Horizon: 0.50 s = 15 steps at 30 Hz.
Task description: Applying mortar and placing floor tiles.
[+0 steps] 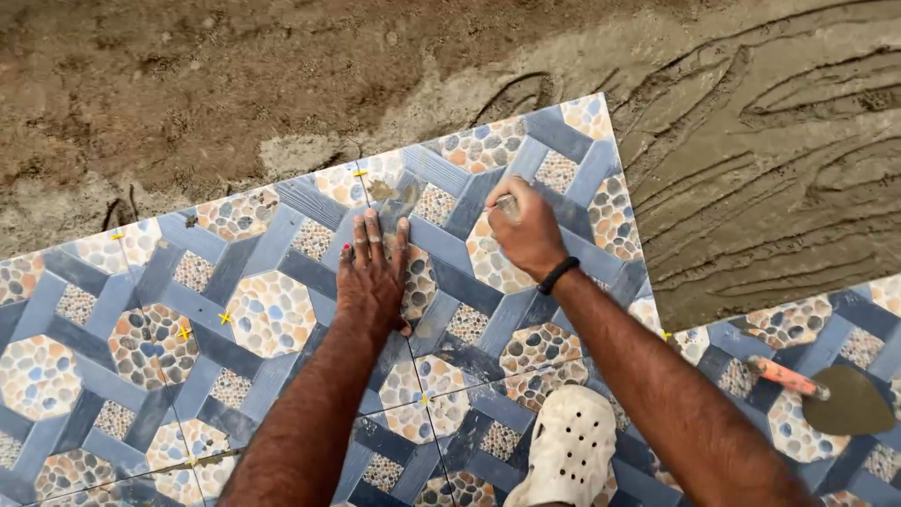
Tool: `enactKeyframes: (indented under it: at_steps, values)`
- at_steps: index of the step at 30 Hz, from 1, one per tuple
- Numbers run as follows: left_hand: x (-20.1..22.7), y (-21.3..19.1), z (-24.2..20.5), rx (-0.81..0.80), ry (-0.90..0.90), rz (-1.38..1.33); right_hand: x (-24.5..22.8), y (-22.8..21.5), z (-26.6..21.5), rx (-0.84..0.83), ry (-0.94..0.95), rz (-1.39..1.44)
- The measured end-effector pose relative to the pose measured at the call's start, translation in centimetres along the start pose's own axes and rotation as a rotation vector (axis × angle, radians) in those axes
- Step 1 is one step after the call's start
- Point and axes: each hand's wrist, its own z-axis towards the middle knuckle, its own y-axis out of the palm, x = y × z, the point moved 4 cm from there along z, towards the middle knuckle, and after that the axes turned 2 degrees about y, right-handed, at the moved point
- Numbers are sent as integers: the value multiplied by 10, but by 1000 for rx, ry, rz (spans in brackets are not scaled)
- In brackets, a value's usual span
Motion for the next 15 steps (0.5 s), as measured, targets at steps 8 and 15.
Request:
enactKeyframes:
  at_steps: [8,15]
  values:
    - [3,-11,0,16,-7,-3,-31,5,-96,141,-309,-45]
    - [6,-14,3,14,-23,72,11,-21,-105,164,-88,-43]
